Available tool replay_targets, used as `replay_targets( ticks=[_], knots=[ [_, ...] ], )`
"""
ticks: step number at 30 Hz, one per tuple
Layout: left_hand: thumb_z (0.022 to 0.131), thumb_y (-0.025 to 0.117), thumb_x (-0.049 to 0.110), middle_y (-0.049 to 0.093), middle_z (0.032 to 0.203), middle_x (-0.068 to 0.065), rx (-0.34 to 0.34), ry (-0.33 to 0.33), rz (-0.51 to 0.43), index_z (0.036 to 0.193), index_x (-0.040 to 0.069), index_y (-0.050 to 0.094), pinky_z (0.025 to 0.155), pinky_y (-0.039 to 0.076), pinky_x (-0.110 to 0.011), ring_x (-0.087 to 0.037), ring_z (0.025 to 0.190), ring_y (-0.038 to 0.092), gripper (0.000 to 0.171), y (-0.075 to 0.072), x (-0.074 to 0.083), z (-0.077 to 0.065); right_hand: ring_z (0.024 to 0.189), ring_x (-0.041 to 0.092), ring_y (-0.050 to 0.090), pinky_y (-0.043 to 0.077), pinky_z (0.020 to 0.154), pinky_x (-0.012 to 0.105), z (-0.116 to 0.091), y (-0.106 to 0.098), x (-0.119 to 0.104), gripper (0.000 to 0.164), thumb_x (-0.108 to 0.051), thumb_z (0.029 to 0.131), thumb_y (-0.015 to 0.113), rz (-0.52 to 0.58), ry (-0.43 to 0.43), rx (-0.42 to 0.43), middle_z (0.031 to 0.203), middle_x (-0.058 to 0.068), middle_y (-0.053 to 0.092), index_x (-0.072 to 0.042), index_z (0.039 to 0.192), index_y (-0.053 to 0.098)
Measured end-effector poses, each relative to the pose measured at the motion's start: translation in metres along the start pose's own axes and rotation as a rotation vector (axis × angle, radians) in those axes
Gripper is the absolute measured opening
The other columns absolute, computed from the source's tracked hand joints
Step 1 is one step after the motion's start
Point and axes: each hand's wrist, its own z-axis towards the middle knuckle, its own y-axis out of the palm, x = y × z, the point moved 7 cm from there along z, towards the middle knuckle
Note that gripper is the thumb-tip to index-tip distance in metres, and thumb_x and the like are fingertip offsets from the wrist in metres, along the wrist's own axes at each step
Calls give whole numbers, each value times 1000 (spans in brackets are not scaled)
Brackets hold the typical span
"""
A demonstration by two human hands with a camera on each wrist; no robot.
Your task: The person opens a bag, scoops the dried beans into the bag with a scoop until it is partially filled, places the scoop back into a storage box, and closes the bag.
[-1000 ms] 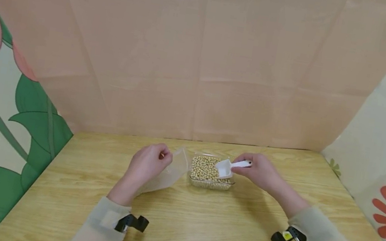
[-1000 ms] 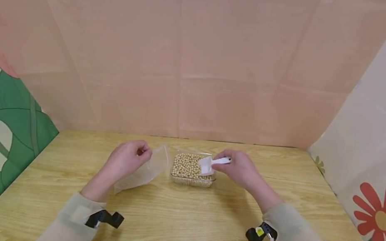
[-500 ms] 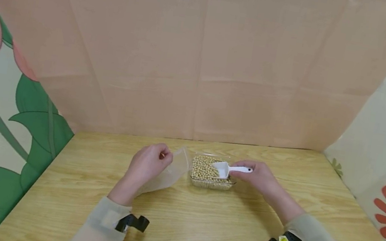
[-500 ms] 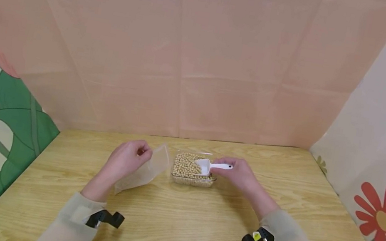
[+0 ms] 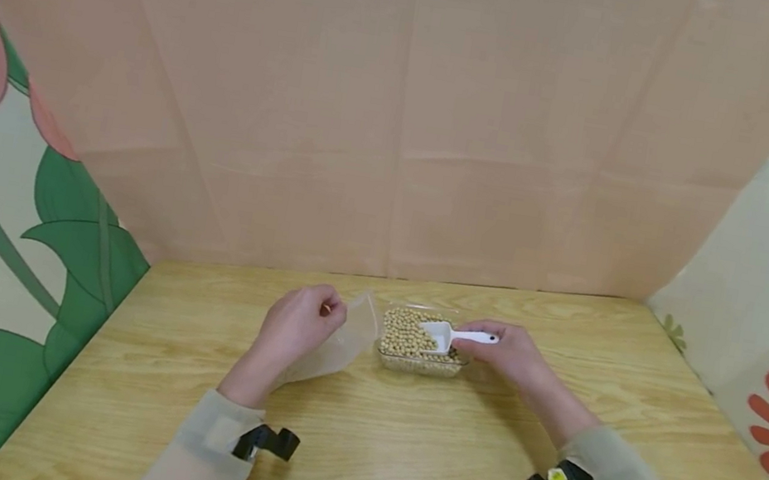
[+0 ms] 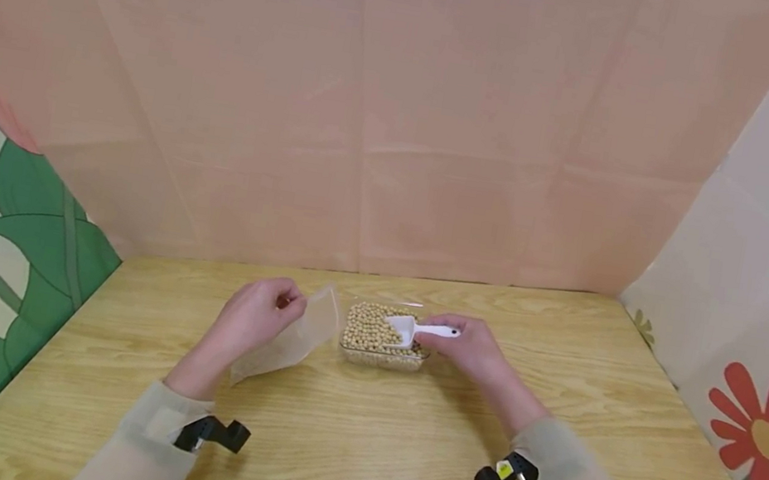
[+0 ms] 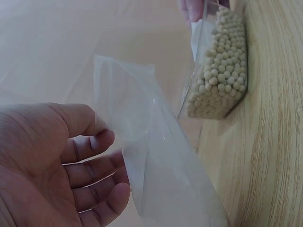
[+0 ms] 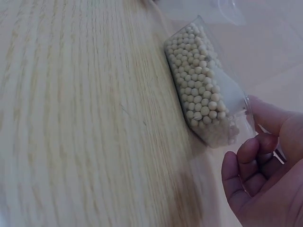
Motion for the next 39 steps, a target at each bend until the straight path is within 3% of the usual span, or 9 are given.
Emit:
replay_targets(
  ticks=[6, 13, 17, 33, 39],
  knots=[
    [105, 64, 17, 63, 76, 1, -1, -2, 1, 94, 15, 73, 61, 40, -35, -18, 60, 47, 15, 1, 1, 0, 88, 19, 66, 54, 76, 33, 0, 4, 3, 47, -33, 96, 89, 39, 2, 9, 96, 1, 77, -4, 131, 78],
    [105, 64, 17, 65, 79, 1, 1, 2, -3, 94, 15, 73, 61, 40, -35, -18, 61, 48, 15, 0, 2, -1, 78, 16, 64, 54, 67, 29, 0, 6, 9, 47, -30, 95, 90, 118, 36, 16, 90, 0, 74, -3, 131, 77],
    [106, 64, 17, 65, 80, 1, 1, 1, -2, 94, 15, 73, 61, 40, -35, -18, 61, 48, 15, -1, 1, -1, 82, 15, 67, 54, 68, 29, 0, 9, 12, 50, -34, 96, 88, 141, 44, 5, 94, -1, 78, -4, 135, 76],
    [106, 64, 17, 63, 77, 1, 1, 2, 14, 92, 15, 71, 61, 41, -35, -18, 61, 49, 16, 4, 3, -1, 89, 11, 68, 56, 83, 30, -3, 7, 16, 53, -33, 98, 87, 225, 62, 49, 100, -1, 78, -4, 140, 73],
    [104, 65, 16, 64, 78, 2, 16, 13, 13, 92, 15, 73, 63, 42, -36, -18, 63, 50, 15, 3, 7, -2, 96, 11, 71, 59, 90, 28, -3, 4, 15, 49, -25, 101, 84, 335, 63, 43, 110, -1, 78, 0, 141, 70]
  ],
)
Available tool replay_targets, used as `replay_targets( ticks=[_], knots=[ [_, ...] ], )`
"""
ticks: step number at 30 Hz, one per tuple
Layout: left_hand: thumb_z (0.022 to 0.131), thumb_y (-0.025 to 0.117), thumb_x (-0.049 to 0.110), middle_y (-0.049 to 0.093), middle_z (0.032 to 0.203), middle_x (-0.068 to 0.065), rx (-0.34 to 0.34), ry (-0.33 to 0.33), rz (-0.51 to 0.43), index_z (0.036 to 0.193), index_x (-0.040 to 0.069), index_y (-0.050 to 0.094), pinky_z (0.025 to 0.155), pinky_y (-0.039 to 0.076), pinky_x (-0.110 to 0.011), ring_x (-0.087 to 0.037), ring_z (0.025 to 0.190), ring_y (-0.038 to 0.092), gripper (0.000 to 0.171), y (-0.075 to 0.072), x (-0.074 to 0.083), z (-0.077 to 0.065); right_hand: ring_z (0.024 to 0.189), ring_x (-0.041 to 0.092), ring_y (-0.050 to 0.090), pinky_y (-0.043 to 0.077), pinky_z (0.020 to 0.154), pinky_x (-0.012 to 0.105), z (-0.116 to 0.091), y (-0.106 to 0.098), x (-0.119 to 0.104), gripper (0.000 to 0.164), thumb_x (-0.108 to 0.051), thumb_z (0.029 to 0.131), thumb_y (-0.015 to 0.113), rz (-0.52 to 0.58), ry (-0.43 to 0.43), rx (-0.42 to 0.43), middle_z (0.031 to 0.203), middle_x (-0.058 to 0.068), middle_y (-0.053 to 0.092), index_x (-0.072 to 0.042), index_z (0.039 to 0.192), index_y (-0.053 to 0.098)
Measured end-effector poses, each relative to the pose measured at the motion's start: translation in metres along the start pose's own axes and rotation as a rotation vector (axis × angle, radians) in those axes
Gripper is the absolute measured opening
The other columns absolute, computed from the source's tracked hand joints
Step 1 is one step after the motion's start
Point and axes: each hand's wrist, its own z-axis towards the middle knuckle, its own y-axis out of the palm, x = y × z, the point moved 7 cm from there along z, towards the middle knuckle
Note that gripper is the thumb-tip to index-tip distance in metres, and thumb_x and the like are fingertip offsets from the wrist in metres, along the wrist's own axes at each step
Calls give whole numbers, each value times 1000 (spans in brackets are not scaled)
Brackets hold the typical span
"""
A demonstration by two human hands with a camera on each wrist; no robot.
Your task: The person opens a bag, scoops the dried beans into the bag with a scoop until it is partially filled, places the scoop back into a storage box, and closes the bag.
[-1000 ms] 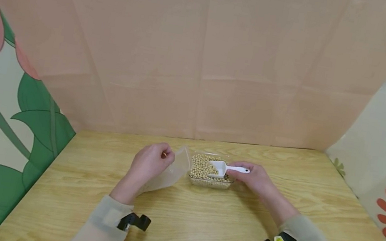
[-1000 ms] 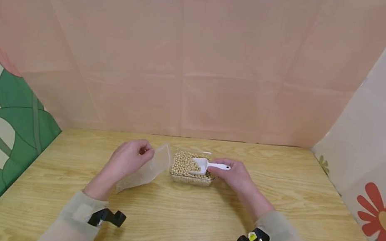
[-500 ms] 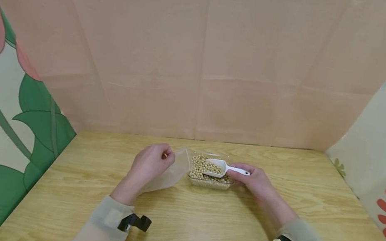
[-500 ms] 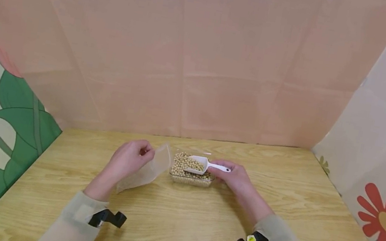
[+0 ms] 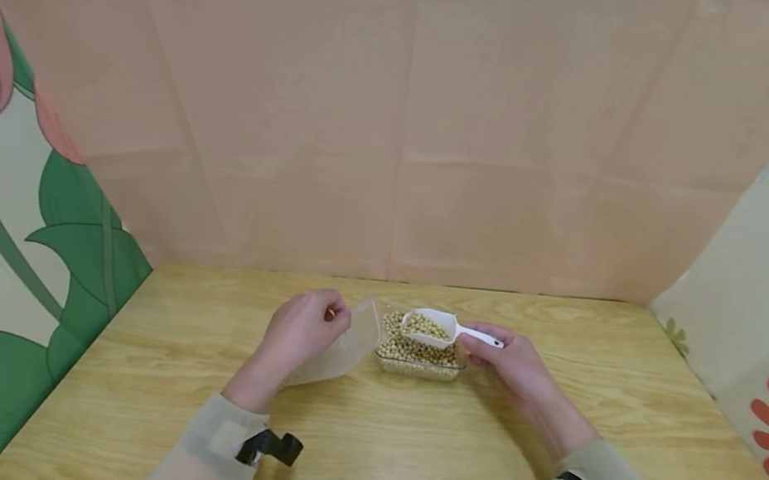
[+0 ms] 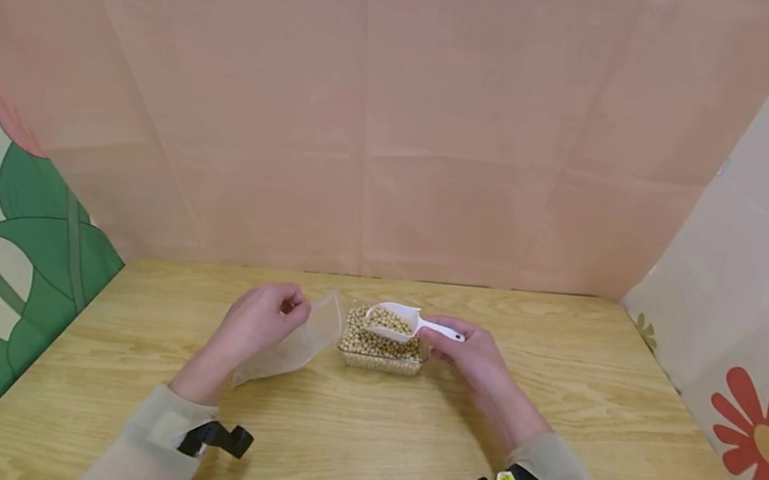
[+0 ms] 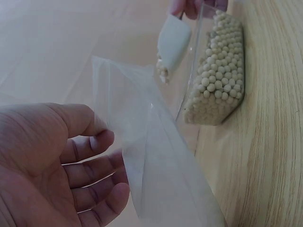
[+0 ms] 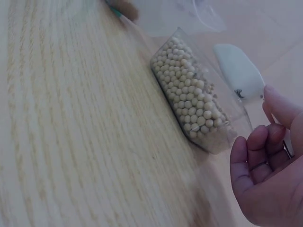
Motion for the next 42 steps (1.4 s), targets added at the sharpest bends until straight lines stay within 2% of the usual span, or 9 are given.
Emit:
replay_targets(
  ticks=[3, 6, 13, 19, 23, 26, 31, 37, 42],
  knots=[
    [104, 65, 16, 65, 79, 2, 2, -2, 5, 92, 15, 73, 63, 42, -36, -18, 64, 50, 15, 0, 1, 0, 102, 12, 72, 60, 94, 28, -1, 1, -3, 43, -20, 102, 82, 80, -13, -16, 115, -2, 77, 0, 138, 71],
    [104, 65, 16, 65, 79, 2, 0, -8, 8, 91, 16, 72, 64, 42, -35, -18, 64, 50, 15, 0, 0, 0, 106, 13, 72, 59, 96, 29, -3, 2, -8, 33, -18, 103, 81, 114, -42, -36, 118, -2, 76, -2, 132, 75],
    [105, 64, 16, 66, 80, 1, -3, -15, 4, 93, 15, 74, 64, 42, -36, -18, 64, 50, 15, -1, 0, 0, 89, 9, 69, 60, 96, 29, -7, 2, -22, 18, -16, 103, 81, 147, -62, -36, 110, -3, 75, -11, 119, 80],
    [105, 65, 16, 66, 81, 1, -2, -12, 8, 93, 15, 74, 64, 43, -36, -18, 65, 51, 14, -1, -1, 0, 92, 10, 70, 60, 97, 30, -12, 6, -32, 17, -14, 104, 79, 156, -76, -57, 114, -3, 74, -9, 120, 80],
    [105, 65, 16, 64, 78, 2, -3, -15, 9, 92, 15, 73, 63, 42, -35, -18, 63, 50, 15, -1, -2, 0, 102, 12, 71, 59, 101, 34, -16, 13, -40, 25, -13, 104, 79, 151, -85, -72, 121, -1, 72, -4, 127, 77],
    [104, 65, 16, 63, 76, 2, 4, -10, 7, 91, 15, 72, 62, 41, -35, -17, 62, 49, 16, -2, -2, -1, 111, 16, 72, 58, 104, 35, -18, 20, -45, 32, -14, 104, 79, 129, -88, -83, 124, 1, 71, 1, 132, 74],
    [103, 66, 15, 63, 76, 3, 17, 6, 16, 89, 16, 72, 63, 42, -36, -17, 63, 49, 15, -3, -2, 0, 115, 20, 71, 57, 104, 35, -18, 33, -51, 34, -15, 102, 80, 86, -104, -101, 127, 3, 71, 3, 131, 75],
    [102, 66, 15, 64, 77, 3, 16, 10, 18, 90, 16, 73, 64, 42, -36, -17, 64, 50, 14, -3, -2, 0, 127, 34, 66, 51, 114, 49, -16, 49, -57, 41, -22, 100, 83, -28, -123, -130, 135, 9, 72, 1, 133, 75],
    [102, 66, 14, 63, 78, 3, 18, 12, 26, 91, 15, 73, 64, 42, -36, -18, 65, 50, 13, -4, -1, 1, 125, 31, 66, 47, 115, 56, -14, 56, -60, 42, -29, 98, 86, -133, -130, -125, 138, 10, 72, -3, 131, 78]
  ],
)
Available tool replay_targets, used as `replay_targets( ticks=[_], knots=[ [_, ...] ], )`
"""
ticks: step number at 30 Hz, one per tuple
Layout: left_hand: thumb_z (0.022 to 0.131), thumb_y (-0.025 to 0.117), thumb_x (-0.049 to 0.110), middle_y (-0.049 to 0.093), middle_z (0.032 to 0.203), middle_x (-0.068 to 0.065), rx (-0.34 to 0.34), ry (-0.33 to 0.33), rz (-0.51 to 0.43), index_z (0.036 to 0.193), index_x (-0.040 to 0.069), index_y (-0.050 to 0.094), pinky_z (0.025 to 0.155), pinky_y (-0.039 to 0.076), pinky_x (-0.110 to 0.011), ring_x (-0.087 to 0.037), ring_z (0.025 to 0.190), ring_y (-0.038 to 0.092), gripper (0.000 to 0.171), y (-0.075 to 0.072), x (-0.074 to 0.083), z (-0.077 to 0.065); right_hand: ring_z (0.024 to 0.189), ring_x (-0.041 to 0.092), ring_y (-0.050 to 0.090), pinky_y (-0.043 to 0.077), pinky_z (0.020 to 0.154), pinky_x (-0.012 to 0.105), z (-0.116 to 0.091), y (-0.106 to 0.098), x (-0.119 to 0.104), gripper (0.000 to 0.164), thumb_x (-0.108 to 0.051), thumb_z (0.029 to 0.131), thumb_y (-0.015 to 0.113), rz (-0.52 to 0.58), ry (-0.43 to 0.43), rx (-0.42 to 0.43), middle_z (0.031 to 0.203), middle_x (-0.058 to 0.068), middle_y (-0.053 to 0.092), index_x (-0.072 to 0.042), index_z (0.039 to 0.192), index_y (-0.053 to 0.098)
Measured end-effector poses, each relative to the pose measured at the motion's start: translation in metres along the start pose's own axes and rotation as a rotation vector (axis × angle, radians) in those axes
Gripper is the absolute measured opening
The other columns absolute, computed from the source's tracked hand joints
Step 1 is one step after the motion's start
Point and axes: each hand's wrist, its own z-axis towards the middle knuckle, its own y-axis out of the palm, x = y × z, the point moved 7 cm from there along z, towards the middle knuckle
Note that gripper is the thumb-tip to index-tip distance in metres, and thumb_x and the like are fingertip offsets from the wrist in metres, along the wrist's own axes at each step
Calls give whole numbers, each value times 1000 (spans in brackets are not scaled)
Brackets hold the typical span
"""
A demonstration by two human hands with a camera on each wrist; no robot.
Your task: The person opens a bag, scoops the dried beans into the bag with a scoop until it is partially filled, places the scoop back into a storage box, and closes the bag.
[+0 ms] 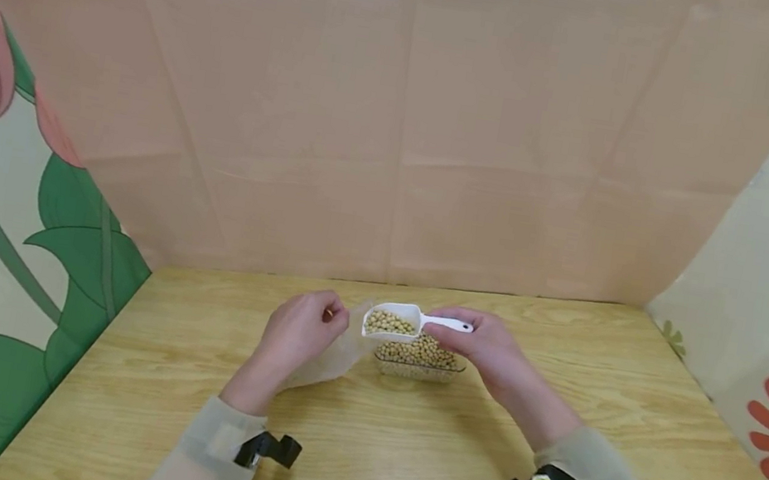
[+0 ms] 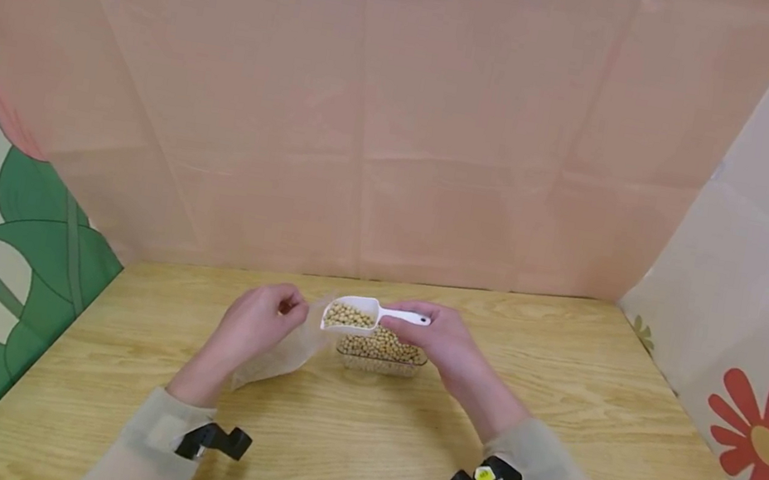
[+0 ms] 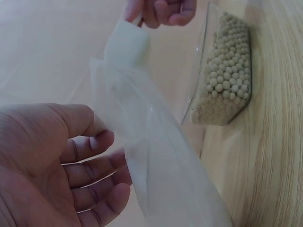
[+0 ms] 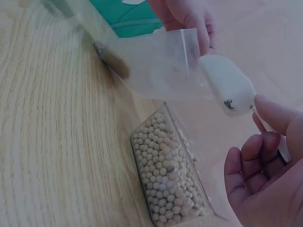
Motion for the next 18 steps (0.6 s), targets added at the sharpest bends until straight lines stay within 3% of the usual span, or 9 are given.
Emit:
replay_targets(
  ticks=[8, 12, 15, 18],
  knots=[
    [103, 66, 14, 64, 79, 2, -12, -18, -4, 93, 15, 73, 65, 43, -36, -18, 66, 51, 12, -3, 1, -1, 128, 30, 61, 38, 115, 63, 1, 5, -10, 44, -45, 92, 90, -167, 53, 30, 136, 5, 73, -16, 124, 83],
    [103, 65, 13, 63, 79, 2, -13, -17, 0, 92, 15, 72, 65, 43, -36, -18, 66, 52, 13, -5, 1, -2, 108, 26, 61, 48, 96, 49, 2, 7, -17, 42, -44, 91, 91, -214, 54, 46, 123, 5, 75, -16, 121, 84],
    [104, 64, 13, 62, 77, 1, -12, -17, -1, 91, 14, 71, 65, 43, -36, -18, 66, 52, 14, -6, -1, -2, 92, 23, 57, 48, 81, 41, 3, 8, -21, 39, -42, 91, 91, -252, 38, 54, 111, 6, 74, -16, 119, 84],
    [104, 63, 12, 63, 78, 1, -9, -13, -3, 92, 14, 70, 66, 44, -36, -18, 66, 52, 14, -7, -1, -1, 88, 22, 58, 48, 78, 38, 4, 10, -25, 35, -39, 92, 90, -304, 11, 51, 106, 4, 75, -16, 118, 85]
  ],
)
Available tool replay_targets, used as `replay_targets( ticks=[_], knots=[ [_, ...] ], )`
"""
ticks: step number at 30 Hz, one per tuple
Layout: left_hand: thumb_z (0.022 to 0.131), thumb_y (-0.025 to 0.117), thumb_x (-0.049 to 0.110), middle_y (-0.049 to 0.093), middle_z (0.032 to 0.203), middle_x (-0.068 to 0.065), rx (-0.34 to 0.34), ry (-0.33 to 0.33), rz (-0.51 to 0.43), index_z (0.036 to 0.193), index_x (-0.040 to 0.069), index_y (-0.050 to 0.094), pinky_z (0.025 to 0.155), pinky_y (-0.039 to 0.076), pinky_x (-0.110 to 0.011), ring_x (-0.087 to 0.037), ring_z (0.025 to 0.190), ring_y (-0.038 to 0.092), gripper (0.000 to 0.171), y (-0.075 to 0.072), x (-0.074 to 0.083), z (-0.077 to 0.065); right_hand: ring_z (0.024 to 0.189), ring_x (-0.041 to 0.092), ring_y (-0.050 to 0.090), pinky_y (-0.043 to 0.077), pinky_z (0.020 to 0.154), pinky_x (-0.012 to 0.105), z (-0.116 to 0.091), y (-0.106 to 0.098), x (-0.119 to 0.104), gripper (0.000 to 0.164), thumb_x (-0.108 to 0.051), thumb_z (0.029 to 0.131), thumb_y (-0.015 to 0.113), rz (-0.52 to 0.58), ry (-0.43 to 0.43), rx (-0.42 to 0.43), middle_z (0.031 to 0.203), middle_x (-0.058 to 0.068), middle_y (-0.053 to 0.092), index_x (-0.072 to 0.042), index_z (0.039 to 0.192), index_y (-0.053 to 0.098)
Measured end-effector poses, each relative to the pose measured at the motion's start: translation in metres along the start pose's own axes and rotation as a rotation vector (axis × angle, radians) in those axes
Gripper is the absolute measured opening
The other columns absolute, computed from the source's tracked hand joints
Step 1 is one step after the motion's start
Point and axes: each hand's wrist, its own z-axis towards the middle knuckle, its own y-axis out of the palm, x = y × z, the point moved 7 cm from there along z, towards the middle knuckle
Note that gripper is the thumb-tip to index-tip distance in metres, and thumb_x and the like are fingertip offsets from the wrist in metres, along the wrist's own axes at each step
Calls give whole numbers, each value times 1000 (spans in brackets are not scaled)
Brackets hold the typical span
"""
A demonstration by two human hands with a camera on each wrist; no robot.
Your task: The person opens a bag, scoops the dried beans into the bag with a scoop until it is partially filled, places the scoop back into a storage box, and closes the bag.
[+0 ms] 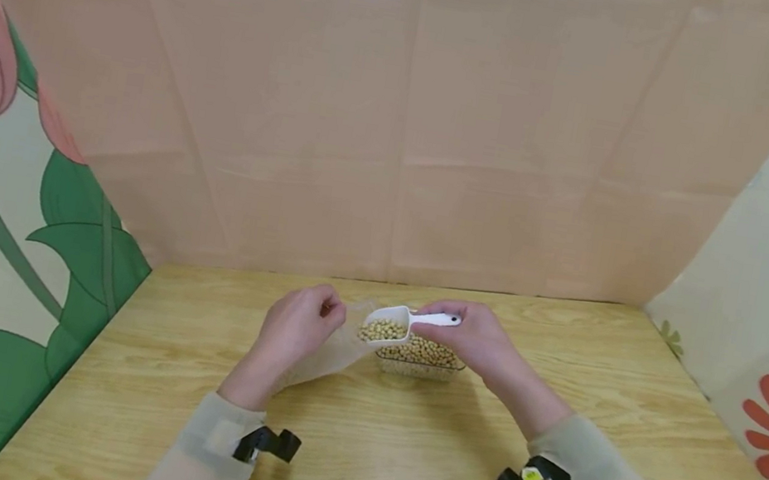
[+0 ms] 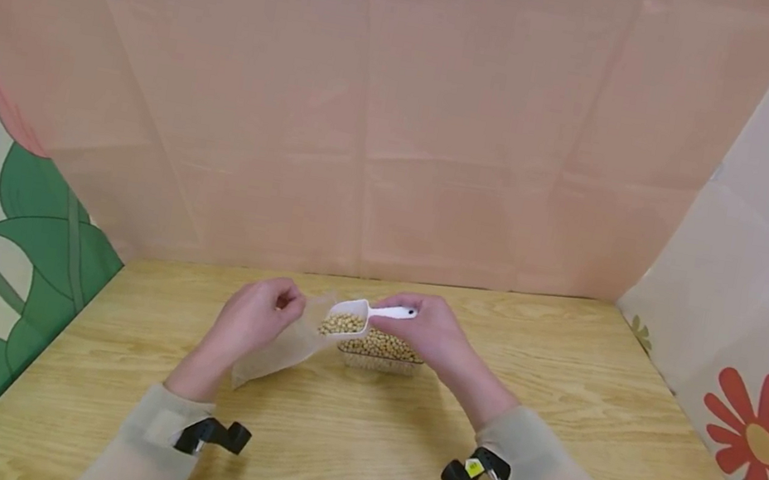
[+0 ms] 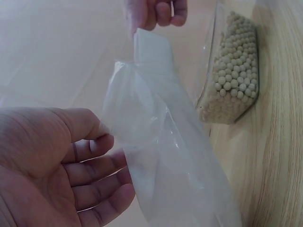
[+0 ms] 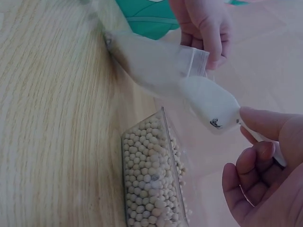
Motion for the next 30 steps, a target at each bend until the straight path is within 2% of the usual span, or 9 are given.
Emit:
replay_targets(
  ticks=[7, 11, 22, 25, 30],
  knots=[
    [103, 65, 14, 65, 81, 2, 12, -9, 17, 92, 14, 70, 73, 48, -39, -19, 71, 55, 12, -4, -1, 1, 77, 20, 53, 45, 66, 33, 0, 0, -9, 29, -34, 93, 90, -70, -48, 0, 94, 3, 74, -16, 115, 85],
    [104, 65, 14, 65, 81, 1, 14, -15, 12, 93, 14, 71, 72, 48, -39, -19, 71, 56, 12, -6, -2, 1, 72, 18, 50, 42, 61, 31, -1, 0, -16, 28, -34, 94, 89, -104, -88, 0, 89, 2, 72, -15, 114, 85],
    [103, 65, 13, 66, 82, 1, 18, -15, 10, 93, 13, 71, 69, 47, -37, -19, 70, 56, 12, -10, 0, 1, 71, 17, 60, 49, 68, 37, -8, 2, -37, 22, -28, 93, 90, -260, -245, 40, 89, -2, 77, -15, 110, 86],
    [103, 65, 13, 66, 82, 1, 14, -16, 10, 93, 13, 71, 69, 47, -37, -19, 70, 56, 12, -9, 0, 0, 70, 17, 60, 49, 66, 36, -8, 3, -38, 23, -28, 93, 90, -255, -248, 41, 90, -2, 78, -16, 111, 86],
    [103, 66, 15, 65, 82, 1, 1, -24, 5, 92, 14, 71, 68, 47, -36, -19, 70, 55, 12, -6, -1, 0, 73, 17, 60, 50, 64, 32, -9, 1, -34, 26, -30, 94, 90, -165, -203, 20, 95, 1, 78, -15, 114, 86]
  ],
)
